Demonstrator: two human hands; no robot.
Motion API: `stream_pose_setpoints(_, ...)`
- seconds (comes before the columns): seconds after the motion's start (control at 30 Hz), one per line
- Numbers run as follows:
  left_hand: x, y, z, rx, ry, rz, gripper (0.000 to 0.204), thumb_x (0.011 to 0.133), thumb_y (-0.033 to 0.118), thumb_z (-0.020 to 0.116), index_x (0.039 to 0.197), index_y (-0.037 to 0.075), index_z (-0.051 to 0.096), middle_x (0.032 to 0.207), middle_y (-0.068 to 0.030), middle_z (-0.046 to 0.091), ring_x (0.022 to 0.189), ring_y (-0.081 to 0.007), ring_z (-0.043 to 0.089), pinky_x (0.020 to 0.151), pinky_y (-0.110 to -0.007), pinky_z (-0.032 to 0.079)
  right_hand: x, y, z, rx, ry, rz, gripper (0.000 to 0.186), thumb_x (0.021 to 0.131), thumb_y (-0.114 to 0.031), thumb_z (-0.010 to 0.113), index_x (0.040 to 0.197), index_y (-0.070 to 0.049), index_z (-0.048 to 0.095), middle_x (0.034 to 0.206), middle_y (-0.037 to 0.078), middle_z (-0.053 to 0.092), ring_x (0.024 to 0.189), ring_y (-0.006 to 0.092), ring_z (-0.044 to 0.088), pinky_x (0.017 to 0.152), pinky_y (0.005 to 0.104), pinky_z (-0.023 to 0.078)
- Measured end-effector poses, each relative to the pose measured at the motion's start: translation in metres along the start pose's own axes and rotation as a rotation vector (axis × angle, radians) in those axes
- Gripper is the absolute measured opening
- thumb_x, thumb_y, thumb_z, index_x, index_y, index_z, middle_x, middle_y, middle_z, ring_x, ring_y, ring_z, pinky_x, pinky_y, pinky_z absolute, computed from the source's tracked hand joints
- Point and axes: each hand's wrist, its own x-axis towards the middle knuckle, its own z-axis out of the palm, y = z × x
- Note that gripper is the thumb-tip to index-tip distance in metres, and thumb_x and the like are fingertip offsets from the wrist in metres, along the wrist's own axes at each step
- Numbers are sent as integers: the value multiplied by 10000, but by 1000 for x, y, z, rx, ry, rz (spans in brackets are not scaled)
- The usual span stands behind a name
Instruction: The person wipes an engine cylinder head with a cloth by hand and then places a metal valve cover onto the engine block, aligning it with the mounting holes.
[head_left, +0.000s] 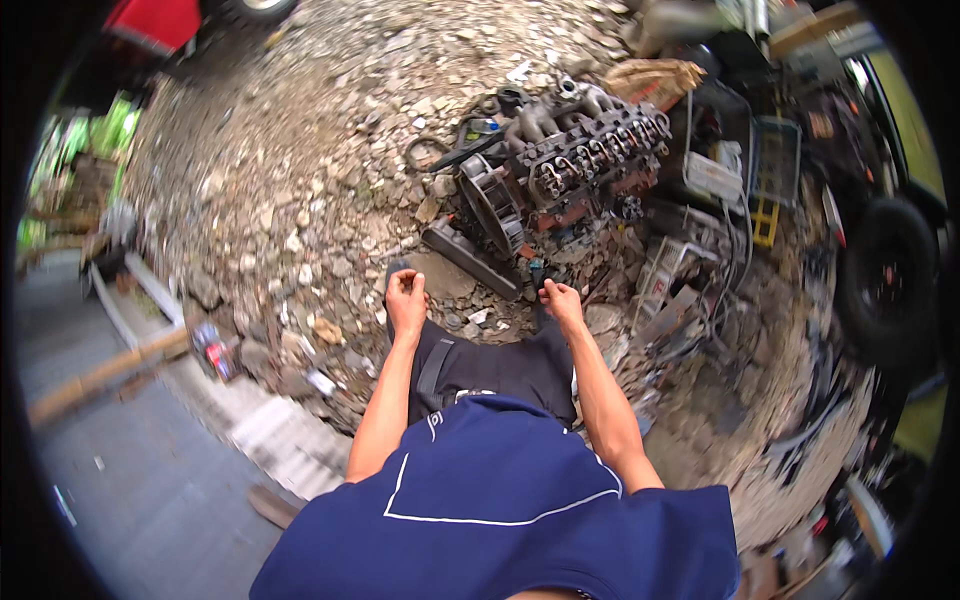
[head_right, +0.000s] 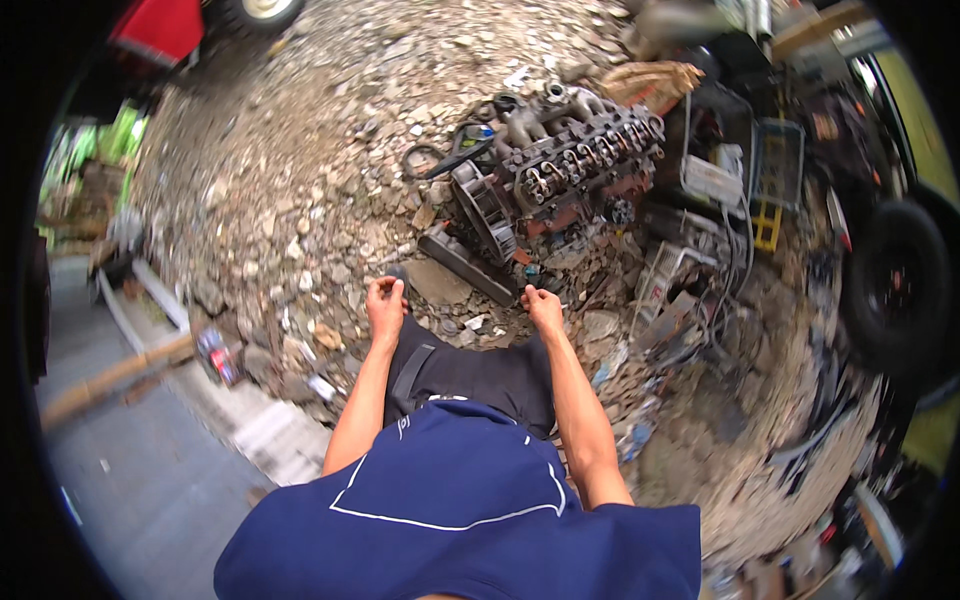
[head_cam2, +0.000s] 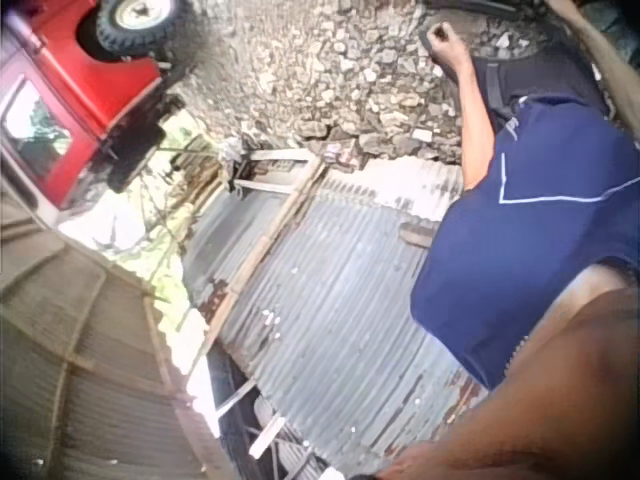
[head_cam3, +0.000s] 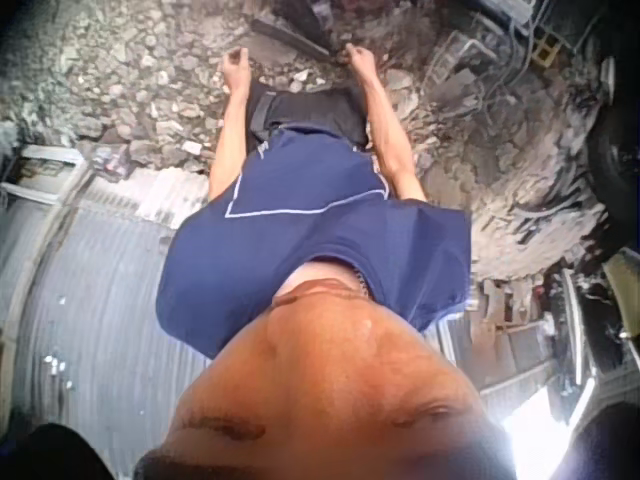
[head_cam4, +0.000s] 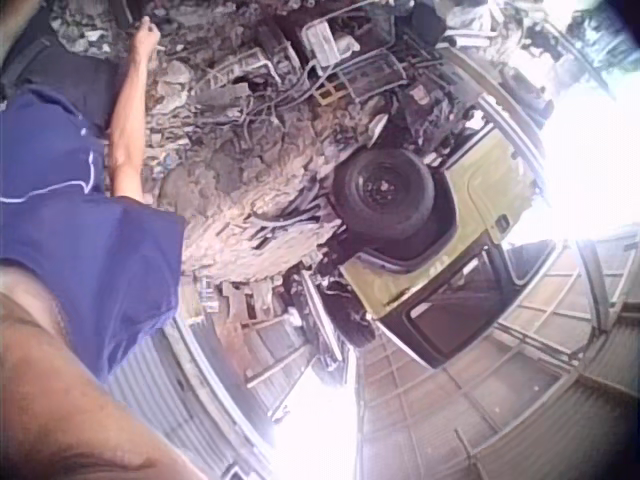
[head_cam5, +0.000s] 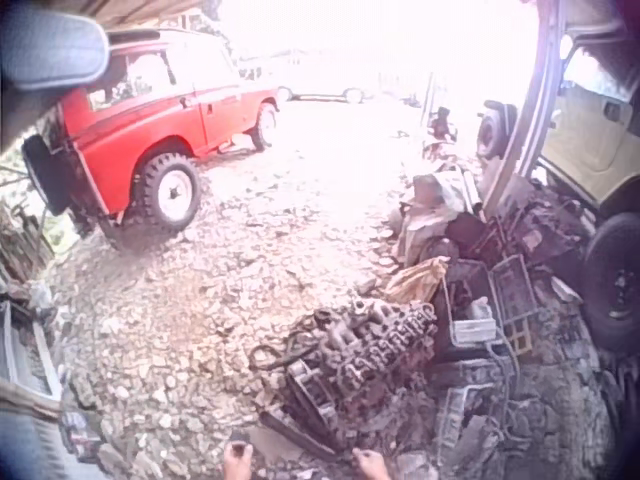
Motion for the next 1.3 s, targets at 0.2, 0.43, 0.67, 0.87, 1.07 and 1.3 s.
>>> stream_pose_setpoints(0.2,66,0,-102,445,-186,-208,356,959,386,629,931,31,645,657,-22,603,467,-79,454,439,-260,351,-13,57,132,195,168,293,372,991,-389,550,947,-33,646,846,24,681,706,110,624,589,285,499)
stream_pose_setpoints(0.43,117,-50,-153,874,-291,-216,461,930,453,622,879,-1,685,695,-72,631,670,-135,573,657,-304,444,-11,119,280,224,121,339,151,928,-156,556,1033,-65,616,870,27,669,703,114,625,569,281,506)
stream_pose_setpoints(0.67,206,-183,-147,1070,-579,-307,411,924,403,642,994,-1,663,844,-71,695,707,-132,616,672,-294,498,61,208,339,243,62,377,195,934,-202,575,1014,-45,659,867,36,691,711,121,640,590,288,499)
stream_pose_setpoints(0.87,276,-263,-65,1118,-739,-200,497,891,419,650,1102,-31,640,938,-137,706,862,-212,668,800,-335,513,135,321,344,287,266,409,252,929,-221,596,1043,-5,659,838,44,686,691,122,628,597,284,495)
stream_pose_setpoints(1.07,371,-369,28,1111,-745,-145,570,880,421,702,1232,-5,562,887,-68,639,712,-133,561,640,-285,482,219,391,298,481,187,595,266,946,-291,592,1030,-44,645,841,33,657,671,115,586,518,274,468)
stream_pose_setpoints(1.3,440,-462,111,802,-132,-785,678,844,568,682,1213,17,541,1047,-141,658,903,-281,654,749,-460,548,362,404,228,1065,477,503,531,933,-537,600,1161,-58,613,1100,84,676,1025,216,619,857,406,525)
